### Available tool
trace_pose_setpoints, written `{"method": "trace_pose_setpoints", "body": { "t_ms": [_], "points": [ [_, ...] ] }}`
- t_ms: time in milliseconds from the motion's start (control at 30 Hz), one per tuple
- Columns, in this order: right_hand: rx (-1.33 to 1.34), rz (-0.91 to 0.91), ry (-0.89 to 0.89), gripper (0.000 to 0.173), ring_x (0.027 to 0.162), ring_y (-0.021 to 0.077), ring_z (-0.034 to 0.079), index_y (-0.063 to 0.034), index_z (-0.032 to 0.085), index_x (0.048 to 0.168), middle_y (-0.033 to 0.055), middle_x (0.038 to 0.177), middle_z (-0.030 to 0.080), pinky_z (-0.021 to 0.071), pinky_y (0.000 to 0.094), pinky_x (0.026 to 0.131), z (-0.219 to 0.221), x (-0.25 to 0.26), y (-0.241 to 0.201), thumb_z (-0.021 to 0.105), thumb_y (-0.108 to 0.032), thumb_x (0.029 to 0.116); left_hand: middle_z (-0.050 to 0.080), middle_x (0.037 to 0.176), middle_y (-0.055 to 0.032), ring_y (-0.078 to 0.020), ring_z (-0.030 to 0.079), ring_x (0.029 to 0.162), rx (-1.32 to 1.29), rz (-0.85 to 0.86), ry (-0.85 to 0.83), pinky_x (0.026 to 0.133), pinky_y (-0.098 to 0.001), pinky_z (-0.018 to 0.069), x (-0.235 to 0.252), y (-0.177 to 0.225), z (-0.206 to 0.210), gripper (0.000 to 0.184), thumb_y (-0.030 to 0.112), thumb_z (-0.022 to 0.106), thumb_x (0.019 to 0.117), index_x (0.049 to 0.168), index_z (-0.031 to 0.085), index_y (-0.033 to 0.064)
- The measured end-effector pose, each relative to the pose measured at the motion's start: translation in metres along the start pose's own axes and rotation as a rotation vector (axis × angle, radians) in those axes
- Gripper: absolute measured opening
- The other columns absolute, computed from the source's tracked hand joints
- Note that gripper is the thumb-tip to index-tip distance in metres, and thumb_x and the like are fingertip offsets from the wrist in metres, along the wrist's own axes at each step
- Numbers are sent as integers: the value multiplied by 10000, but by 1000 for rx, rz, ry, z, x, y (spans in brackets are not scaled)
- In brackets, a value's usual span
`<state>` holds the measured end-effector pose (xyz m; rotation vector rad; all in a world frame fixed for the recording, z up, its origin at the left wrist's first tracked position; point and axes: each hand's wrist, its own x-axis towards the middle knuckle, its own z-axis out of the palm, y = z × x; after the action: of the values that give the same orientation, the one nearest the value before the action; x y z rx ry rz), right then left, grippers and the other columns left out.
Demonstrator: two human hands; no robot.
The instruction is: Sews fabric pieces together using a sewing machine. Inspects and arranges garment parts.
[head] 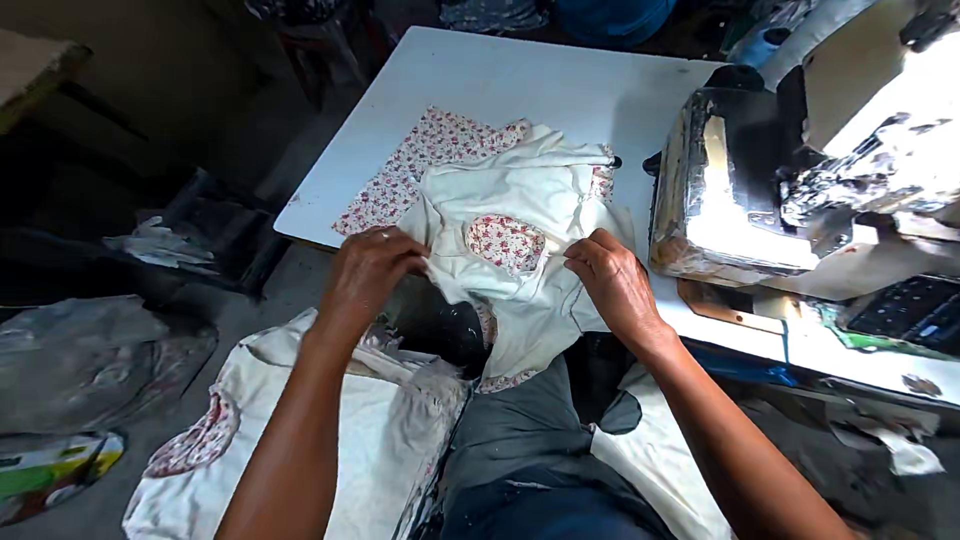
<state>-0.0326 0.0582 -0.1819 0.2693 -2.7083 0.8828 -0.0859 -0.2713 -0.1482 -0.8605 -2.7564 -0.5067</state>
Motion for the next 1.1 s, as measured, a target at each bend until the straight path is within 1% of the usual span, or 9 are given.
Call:
{"method": "trace_pose_setpoints", "body": {
  "t_ms": [133,233,400,533,667,800,933,1033,1100],
  "points": [
    [40,11,-6,118,789,310,655,0,716,1054,175,995,633,555,479,677,-2,-5,3,683,-77,971,668,1142,-269,-532,604,1109,153,-277,-117,913,-730,463,-45,-1,-43,109,-51,770,861,958,758,-3],
    [64,-6,-13,109,806,314,661,9,714,1049,180,1007,640,559,482,700,-3,-4,5,681,-55,967,651,1200,-275,-490,620,1117,86,-298,7,958,-669,468,-43,25,-43,126,-50,644,957,1043,737,-52],
    [82,-12,18,91,744,277,639,1,718,1032,170,994,645,544,450,665,-5,-4,2,658,-41,977,705,1088,-197,-271,699,907,-202,-153,214,851,-409,571,-16,32,17,171,60,641,982,1086,743,-29],
    [220,29,37,104,588,177,635,-5,692,1064,133,919,654,585,340,578,-17,-9,-3,618,-51,1007,678,1123,-183,-262,680,851,-175,-210,167,786,-417,572,0,21,41,153,121,706,962,1065,764,24],
    [293,-4,72,106,657,116,696,-21,651,1083,76,837,709,603,273,644,-39,-21,-9,581,-82,1032,669,1140,-191,-278,652,784,-192,-256,178,704,-456,548,-7,37,20,185,147,660,993,1081,735,2],
    [-6,-135,219,153,651,201,578,1,704,1054,133,886,631,501,355,585,-103,-40,-25,618,-114,1003,638,947,-27,-43,581,507,-560,-341,166,468,-216,537,-17,86,-35,218,235,497,1087,1240,534,85],
    [-299,-183,413,249,825,229,636,-20,695,1185,172,998,657,523,369,741,-186,-63,-38,621,-204,1035,692,1072,-148,-108,683,875,-222,34,231,805,-278,569,0,123,-73,292,207,551,1062,1227,593,-31],
    [-398,-155,422,277,956,225,637,-82,676,1271,159,1108,621,521,369,808,-212,-80,-38,597,-221,1045,649,1133,-283,-318,666,918,17,123,322,816,-466,535,16,130,-102,304,170,624,1015,1247,642,-26],
    [-305,-136,396,247,918,221,636,-61,689,1215,157,1112,628,526,388,778,-225,-81,-32,567,-204,1055,635,1134,-162,-194,630,834,-74,115,318,705,-367,528,22,122,-114,280,221,592,1027,1225,662,35]
  ]
}}
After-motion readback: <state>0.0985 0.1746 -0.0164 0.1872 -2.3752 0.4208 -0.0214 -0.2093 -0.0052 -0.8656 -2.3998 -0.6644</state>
